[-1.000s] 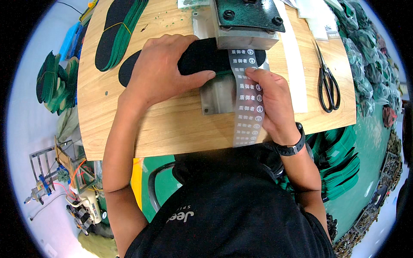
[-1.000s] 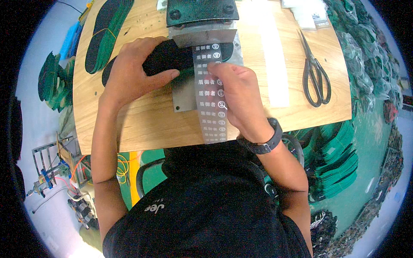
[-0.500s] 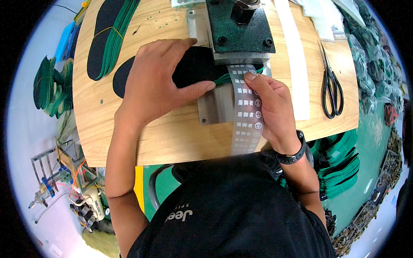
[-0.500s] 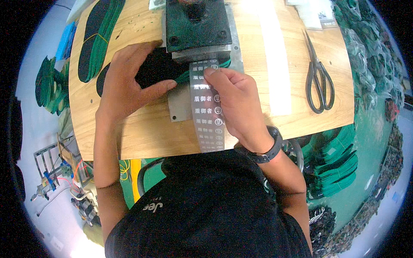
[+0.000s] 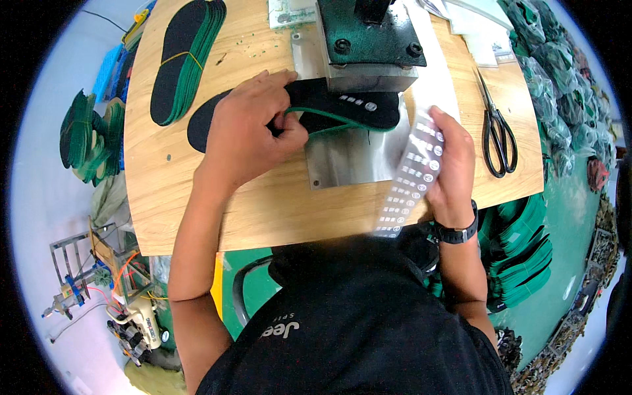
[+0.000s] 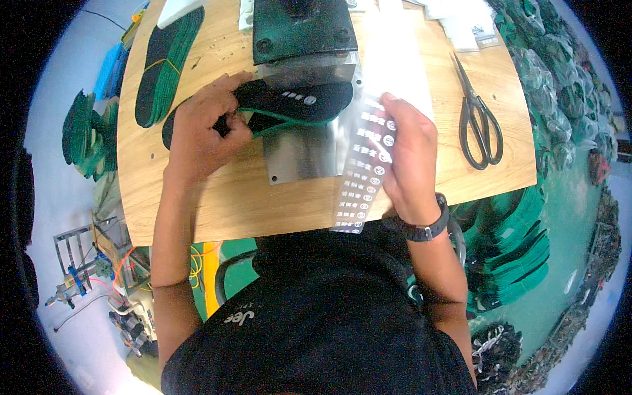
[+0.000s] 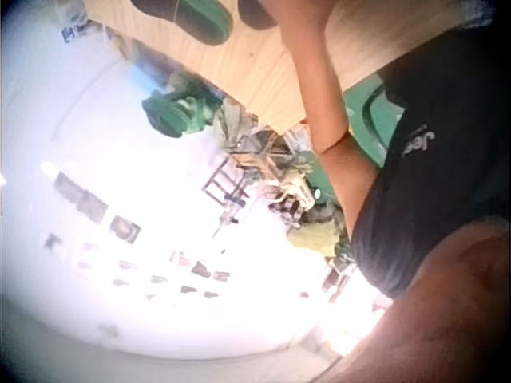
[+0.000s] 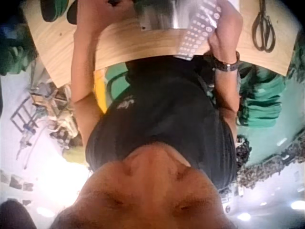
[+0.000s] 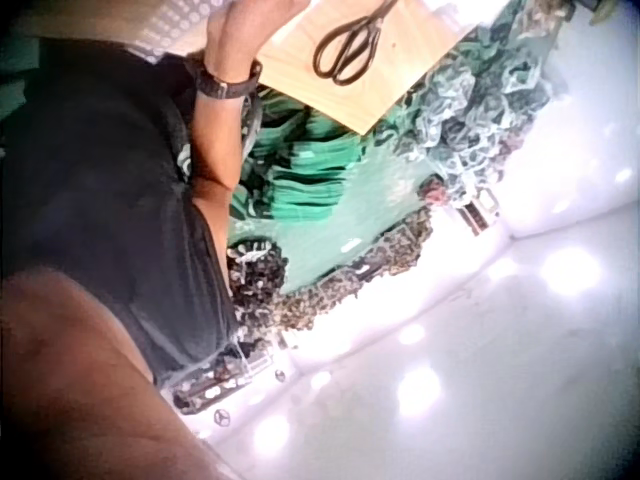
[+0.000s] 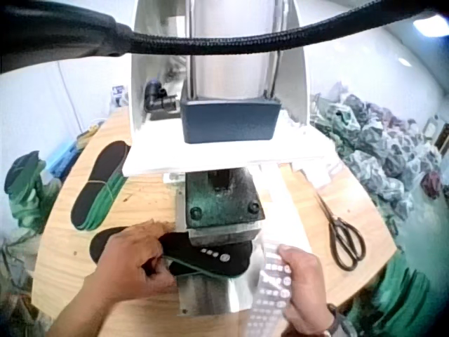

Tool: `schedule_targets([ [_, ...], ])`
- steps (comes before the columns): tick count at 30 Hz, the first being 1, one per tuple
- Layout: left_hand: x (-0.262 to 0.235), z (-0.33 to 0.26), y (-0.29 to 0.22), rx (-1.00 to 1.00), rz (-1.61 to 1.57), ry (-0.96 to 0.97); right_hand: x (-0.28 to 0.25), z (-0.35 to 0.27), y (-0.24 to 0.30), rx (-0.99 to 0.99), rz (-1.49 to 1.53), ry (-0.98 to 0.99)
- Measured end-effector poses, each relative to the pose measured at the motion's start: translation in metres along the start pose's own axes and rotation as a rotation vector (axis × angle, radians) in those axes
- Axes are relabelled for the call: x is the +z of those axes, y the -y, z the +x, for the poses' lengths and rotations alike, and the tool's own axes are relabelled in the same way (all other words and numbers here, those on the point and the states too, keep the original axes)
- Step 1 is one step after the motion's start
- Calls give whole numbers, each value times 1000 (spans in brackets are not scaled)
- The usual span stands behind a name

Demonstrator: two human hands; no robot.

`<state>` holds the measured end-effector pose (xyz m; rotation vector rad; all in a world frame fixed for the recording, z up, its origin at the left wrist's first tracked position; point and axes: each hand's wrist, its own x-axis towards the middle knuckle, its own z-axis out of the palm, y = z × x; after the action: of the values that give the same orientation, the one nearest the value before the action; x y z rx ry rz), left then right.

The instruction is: The person cuts labels from a strip using shears and applies them to shoe insoles. They stack the labeled insoles, secure bundles with rubber bands, and place them on a tray.

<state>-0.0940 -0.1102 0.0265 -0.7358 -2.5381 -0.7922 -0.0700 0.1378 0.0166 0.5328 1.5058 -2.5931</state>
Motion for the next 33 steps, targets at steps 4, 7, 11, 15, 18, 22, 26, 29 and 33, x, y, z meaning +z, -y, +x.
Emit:
schedule_targets([
  [4,-3,-2,9,-177,-276,-21,12,1,-7,125,-149,142],
  [7,-4,-3,10,-220,-383,-29,16,-1,-13,210,-130,206],
  [11,-4,-3,6,-246,-444,-55,15,0,-14,223,-147,250],
  [15,-6,-5,5,-256,-378,-39,14,1,-15,229,-139,267],
  [18,-6,-5,8,-243,-400,-38,15,3,-15,223,-153,247],
  [22,0,-6,13,-140,-283,-54,18,5,-17,226,-200,207],
  [26,-3,-5,6,-201,-266,31,22,3,-15,241,-246,185],
  [29,-4,0,-2,-172,-116,102,23,2,-14,221,-254,180],
  [33,1,-2,-2,-131,31,95,19,2,-15,212,-144,132],
])
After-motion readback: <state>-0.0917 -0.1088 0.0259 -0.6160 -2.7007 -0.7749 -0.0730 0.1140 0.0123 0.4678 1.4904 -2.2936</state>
